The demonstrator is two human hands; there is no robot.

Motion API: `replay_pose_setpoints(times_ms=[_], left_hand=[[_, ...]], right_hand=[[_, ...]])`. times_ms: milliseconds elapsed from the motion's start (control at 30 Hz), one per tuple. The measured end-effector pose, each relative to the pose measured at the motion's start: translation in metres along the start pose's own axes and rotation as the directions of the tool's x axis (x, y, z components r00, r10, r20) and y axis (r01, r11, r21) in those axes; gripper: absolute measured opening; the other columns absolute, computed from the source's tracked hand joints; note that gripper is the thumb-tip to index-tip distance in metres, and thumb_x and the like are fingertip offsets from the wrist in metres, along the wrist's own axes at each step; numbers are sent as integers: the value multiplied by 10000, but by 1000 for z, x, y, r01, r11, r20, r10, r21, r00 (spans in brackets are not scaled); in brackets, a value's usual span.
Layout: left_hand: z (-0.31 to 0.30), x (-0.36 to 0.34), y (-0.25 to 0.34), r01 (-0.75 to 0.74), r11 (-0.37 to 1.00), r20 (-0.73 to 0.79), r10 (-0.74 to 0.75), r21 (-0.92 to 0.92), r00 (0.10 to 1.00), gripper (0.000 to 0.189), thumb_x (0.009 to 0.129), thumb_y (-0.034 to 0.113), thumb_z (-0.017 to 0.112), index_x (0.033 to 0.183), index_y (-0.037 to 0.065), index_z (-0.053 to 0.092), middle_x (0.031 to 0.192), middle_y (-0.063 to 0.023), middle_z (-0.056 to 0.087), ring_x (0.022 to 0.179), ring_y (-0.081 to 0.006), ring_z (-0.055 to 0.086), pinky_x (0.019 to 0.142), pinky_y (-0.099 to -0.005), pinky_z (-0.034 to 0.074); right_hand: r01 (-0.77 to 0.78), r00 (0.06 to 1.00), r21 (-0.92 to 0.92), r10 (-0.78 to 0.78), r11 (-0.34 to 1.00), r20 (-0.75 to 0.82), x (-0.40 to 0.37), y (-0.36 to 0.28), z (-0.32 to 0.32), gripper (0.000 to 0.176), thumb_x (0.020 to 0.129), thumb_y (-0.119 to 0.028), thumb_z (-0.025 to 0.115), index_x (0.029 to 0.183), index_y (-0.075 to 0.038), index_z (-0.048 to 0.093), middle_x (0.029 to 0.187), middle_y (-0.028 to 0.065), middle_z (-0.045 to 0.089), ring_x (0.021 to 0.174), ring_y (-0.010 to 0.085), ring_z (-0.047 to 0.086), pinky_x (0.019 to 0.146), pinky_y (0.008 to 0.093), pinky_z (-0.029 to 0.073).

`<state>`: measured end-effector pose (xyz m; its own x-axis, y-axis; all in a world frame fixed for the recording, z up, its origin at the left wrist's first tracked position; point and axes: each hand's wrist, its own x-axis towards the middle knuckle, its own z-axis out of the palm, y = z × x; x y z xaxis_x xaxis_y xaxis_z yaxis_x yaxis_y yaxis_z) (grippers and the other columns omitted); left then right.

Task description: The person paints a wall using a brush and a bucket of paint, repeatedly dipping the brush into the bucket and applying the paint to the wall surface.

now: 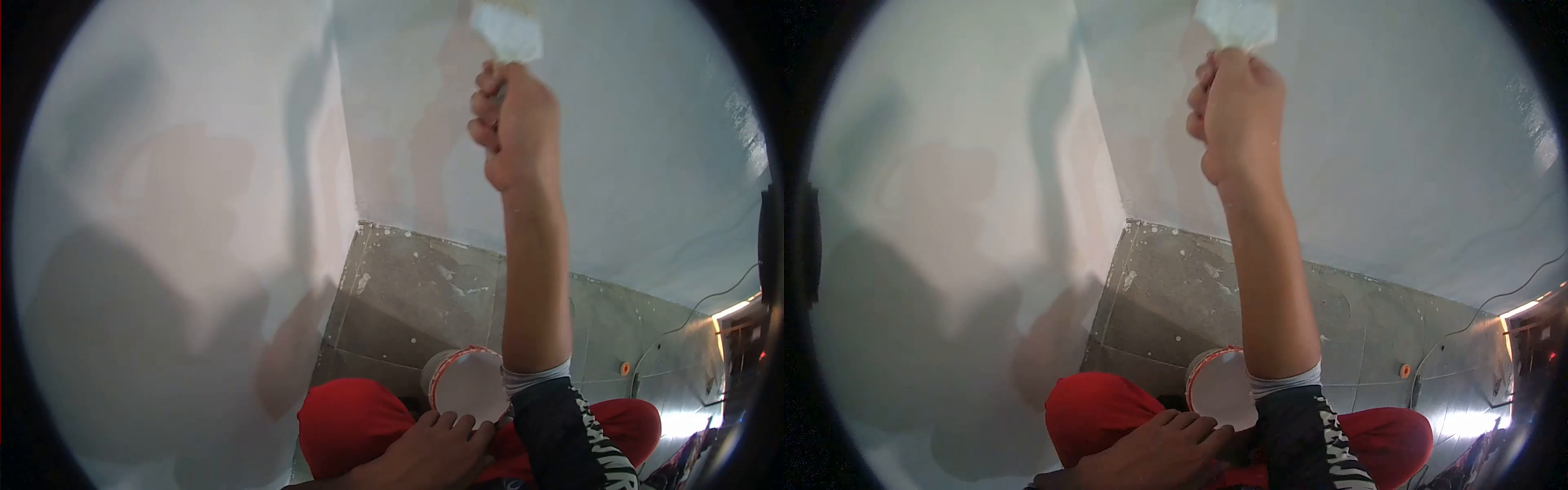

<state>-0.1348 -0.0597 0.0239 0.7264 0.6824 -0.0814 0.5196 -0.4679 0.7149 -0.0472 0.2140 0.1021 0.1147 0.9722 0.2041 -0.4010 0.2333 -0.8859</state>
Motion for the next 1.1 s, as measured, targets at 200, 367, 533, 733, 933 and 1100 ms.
replay_pose_setpoints(times_ms=[200, 367, 533, 733, 933, 1100], left_hand=[[-3, -1, -1, -12, 1000, -10, 12, -5, 1000, 388, 914, 290, 608, 1163, -5, 565, 1089, -201, 618, 1055, -340, 584, 897, -424, 445], [2, -7, 0, -33, 999, -28, 32, -2, 999, 391, 919, 293, 603, 1166, -8, 563, 1092, -203, 616, 1051, -341, 583, 896, -425, 445], [-4, -9, 0, -24, 999, -36, 22, -45, 999, 386, 913, 279, 606, 1168, -7, 562, 1102, -205, 614, 1069, -341, 581, 899, -431, 444], [3, -6, -11, -25, 1000, -31, 25, -3, 999, 397, 902, 270, 619, 1183, -3, 554, 1103, -200, 618, 1064, -345, 585, 903, -431, 444], [-6, -6, -12, 37, 999, -8, -37, -18, 999, 399, 891, 272, 632, 1179, 4, 559, 1094, -193, 623, 1063, -339, 587, 903, -435, 443], [-4, -11, -9, 26, 1000, -32, -27, -8, 999, 398, 892, 277, 635, 1177, 11, 558, 1087, -191, 623, 1054, -339, 589, 902, -435, 445]], right_hand=[[-475, 863, 109, 487, 873, -134, -27, 151, -41, 83, 881, -91, 480, 803, -75, 505, 668, -6, 429, 469, 72, 335, 379, 250, 206], [-707, 625, 229, 742, 670, -242, -34, 234, -66, 152, 878, -22, 393, 733, -57, 425, 659, 25, 421, 467, 109, 319, 392, 273, 205], [-474, 869, 254, 494, 843, -18, -6, 137, -12, 166, 865, 24, 360, 717, -39, 402, 655, 20, 404, 487, 112, 309, 406, 279, 213], [-144, 989, 82, 146, 986, -25, -14, 26, 61, 131, 875, -33, 425, 748, -43, 455, 669, 15, 422, 519, 85, 324, 409, 253, 211], [-318, 941, 62, 323, 946, -102, -5, 125, 35, 149, 897, -101, 451, 751, -76, 469, 643, 18, 431, 470, 96, 355, 384, 265, 250], [-700, 614, 333, 770, 632, -173, -29, 260, -25, 153, 881, -52, 397, 729, -63, 410, 622, 31, 409, 455, 120, 335, 370, 284, 225]])
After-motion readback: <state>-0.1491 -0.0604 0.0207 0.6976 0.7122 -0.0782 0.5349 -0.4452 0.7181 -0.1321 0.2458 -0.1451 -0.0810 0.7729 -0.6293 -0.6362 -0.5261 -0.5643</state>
